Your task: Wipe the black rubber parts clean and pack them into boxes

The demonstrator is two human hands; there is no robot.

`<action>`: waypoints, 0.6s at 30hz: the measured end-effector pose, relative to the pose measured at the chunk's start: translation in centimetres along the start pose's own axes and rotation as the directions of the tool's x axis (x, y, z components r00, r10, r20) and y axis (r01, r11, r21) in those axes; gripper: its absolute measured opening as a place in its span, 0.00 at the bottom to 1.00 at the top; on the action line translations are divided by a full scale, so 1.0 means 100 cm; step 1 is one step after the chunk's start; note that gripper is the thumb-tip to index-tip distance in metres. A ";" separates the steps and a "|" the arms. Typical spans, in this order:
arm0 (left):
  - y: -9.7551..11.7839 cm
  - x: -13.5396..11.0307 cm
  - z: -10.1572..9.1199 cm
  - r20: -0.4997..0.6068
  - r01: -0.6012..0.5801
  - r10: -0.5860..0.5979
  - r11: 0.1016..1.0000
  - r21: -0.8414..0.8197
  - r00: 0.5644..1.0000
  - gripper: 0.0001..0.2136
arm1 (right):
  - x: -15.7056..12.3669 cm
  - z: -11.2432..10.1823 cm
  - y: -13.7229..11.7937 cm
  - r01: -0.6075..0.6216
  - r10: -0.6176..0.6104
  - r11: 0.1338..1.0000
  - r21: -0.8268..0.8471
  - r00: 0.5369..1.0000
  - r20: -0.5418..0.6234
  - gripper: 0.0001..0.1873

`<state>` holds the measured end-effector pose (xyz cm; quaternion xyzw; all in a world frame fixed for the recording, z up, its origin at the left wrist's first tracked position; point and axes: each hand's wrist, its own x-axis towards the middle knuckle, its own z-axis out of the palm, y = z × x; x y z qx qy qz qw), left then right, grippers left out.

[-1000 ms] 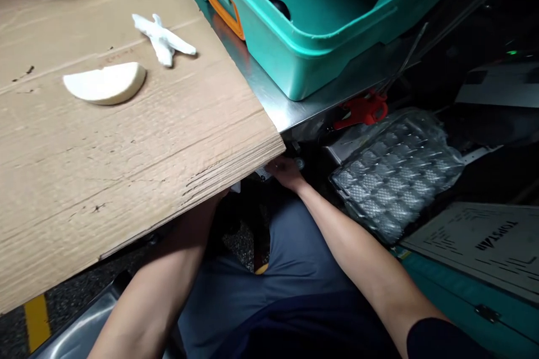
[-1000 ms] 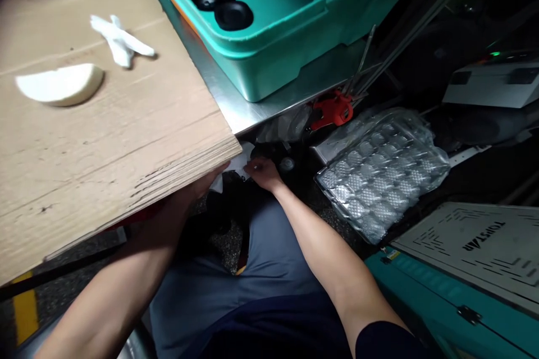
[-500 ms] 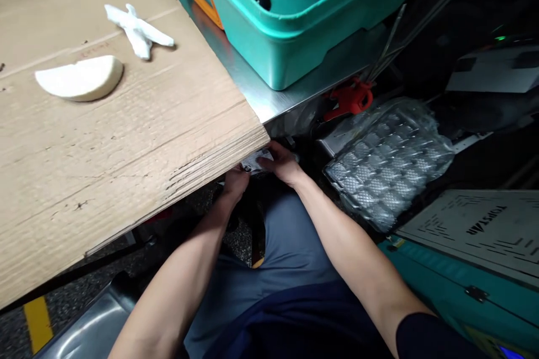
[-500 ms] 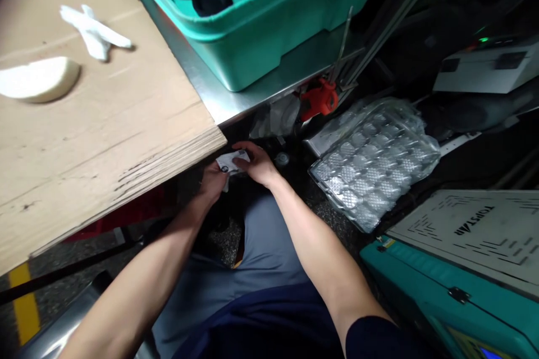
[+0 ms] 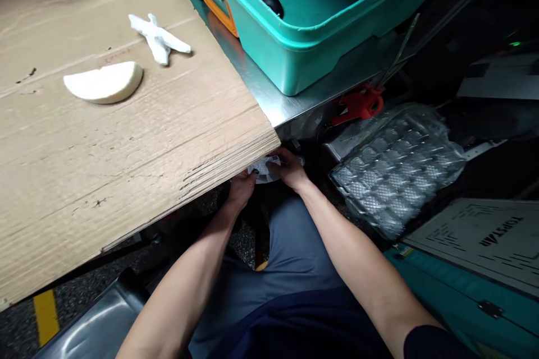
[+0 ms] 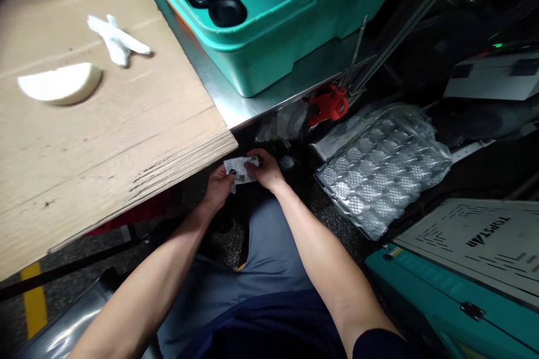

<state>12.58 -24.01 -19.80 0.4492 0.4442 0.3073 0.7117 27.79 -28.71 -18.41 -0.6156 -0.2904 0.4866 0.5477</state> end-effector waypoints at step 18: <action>0.012 -0.009 -0.002 0.171 0.060 -0.054 0.998 -0.030 0.984 0.16 | -0.024 -0.014 -0.029 -0.158 0.152 0.984 -0.084 0.986 -0.073 0.28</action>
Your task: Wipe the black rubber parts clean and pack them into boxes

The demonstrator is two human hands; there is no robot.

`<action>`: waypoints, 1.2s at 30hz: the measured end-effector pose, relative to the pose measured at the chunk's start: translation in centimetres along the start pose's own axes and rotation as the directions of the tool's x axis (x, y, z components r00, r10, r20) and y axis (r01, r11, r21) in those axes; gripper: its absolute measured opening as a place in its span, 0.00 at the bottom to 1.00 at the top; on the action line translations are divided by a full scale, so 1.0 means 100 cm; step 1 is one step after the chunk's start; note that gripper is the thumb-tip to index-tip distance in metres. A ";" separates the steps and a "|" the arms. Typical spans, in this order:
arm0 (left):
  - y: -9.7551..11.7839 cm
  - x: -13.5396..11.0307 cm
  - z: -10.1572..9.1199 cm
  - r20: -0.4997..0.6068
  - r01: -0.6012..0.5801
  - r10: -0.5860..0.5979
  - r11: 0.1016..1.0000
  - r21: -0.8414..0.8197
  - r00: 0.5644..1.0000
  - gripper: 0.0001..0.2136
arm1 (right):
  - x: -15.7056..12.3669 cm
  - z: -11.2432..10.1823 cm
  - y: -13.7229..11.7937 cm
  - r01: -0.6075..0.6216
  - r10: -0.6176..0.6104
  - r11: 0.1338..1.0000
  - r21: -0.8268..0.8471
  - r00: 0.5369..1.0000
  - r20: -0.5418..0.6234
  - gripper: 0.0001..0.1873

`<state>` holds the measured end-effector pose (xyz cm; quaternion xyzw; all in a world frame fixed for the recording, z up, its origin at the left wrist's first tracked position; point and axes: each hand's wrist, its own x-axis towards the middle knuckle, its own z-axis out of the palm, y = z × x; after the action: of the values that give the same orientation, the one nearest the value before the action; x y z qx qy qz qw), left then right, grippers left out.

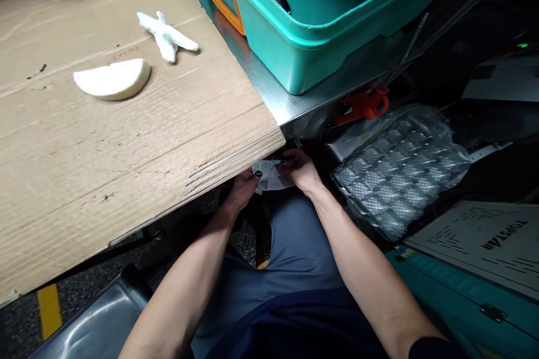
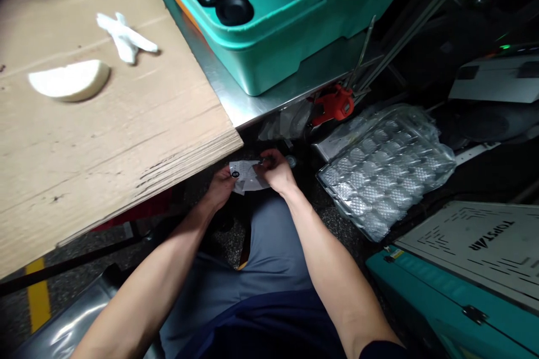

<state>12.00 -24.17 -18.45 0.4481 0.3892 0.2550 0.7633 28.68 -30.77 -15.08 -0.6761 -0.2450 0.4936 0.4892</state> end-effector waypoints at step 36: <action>0.046 -0.001 -0.002 0.048 0.073 -0.096 0.932 0.355 0.994 0.20 | 0.025 -0.027 -0.019 0.195 -0.098 0.951 -0.241 0.926 0.366 0.20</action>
<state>11.64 -22.03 -14.41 0.5686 0.4228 0.1333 0.6929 32.43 -29.15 -14.37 -0.6182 -0.4438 0.5288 0.3758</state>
